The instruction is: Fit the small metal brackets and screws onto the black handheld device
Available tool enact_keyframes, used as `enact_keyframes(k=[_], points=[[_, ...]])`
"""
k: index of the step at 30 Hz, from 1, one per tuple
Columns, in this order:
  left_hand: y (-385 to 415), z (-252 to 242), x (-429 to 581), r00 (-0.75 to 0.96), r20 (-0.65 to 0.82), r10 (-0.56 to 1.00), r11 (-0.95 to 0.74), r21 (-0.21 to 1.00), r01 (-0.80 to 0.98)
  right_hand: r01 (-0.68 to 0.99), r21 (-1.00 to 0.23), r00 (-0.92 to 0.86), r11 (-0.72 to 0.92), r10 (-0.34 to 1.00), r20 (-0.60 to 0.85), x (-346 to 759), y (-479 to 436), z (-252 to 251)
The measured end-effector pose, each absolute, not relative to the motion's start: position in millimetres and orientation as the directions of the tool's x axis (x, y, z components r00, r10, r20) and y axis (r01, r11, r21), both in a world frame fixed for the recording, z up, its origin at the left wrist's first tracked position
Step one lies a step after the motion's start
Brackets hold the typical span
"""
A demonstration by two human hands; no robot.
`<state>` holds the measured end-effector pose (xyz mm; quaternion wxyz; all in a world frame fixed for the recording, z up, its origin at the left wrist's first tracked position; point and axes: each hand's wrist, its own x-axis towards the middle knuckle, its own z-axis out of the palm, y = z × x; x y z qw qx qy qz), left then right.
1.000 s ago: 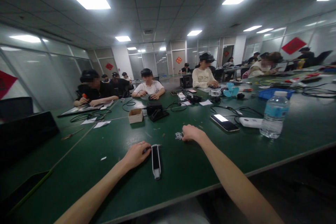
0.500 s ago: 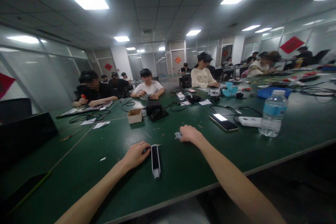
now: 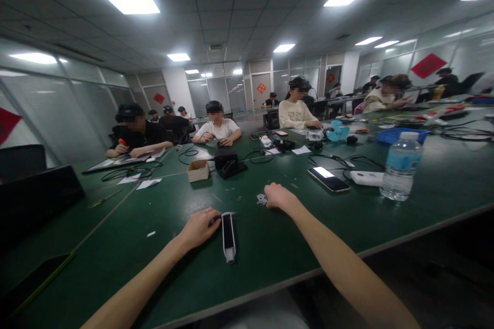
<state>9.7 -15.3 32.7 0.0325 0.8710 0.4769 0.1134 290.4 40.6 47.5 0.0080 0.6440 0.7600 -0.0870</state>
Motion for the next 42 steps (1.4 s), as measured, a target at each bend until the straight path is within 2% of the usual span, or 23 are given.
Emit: enact_keyframes(k=[18,20,23,28,34,42], points=[[-15,32,9,0.519,0.171,0.838,-0.543,0.157,0.825,0.979,-0.079,-0.195,0.188,0.977,-0.092,286,36,53],[-16,32,9,0.515,0.171,0.840,-0.539,0.151,0.828,0.959,-0.161,-0.251,0.233,0.962,-0.106,286,36,54],[-17,32,9,0.502,0.192,0.843,-0.530,0.146,0.835,0.862,-0.352,-0.418,0.364,0.904,-0.089,283,36,52],[-17,31,10,0.452,0.242,0.859,-0.493,0.146,0.858,0.693,-0.520,-0.537,0.499,0.839,0.088,261,29,44],[-22,36,11,0.543,0.374,0.752,-0.615,0.102,0.782,0.436,-0.686,-0.459,0.583,0.800,0.387,225,12,33],[-17,26,12,0.685,0.466,0.561,-0.765,-0.025,0.644,0.215,-0.820,-0.456,0.531,0.797,0.397,204,2,20]])
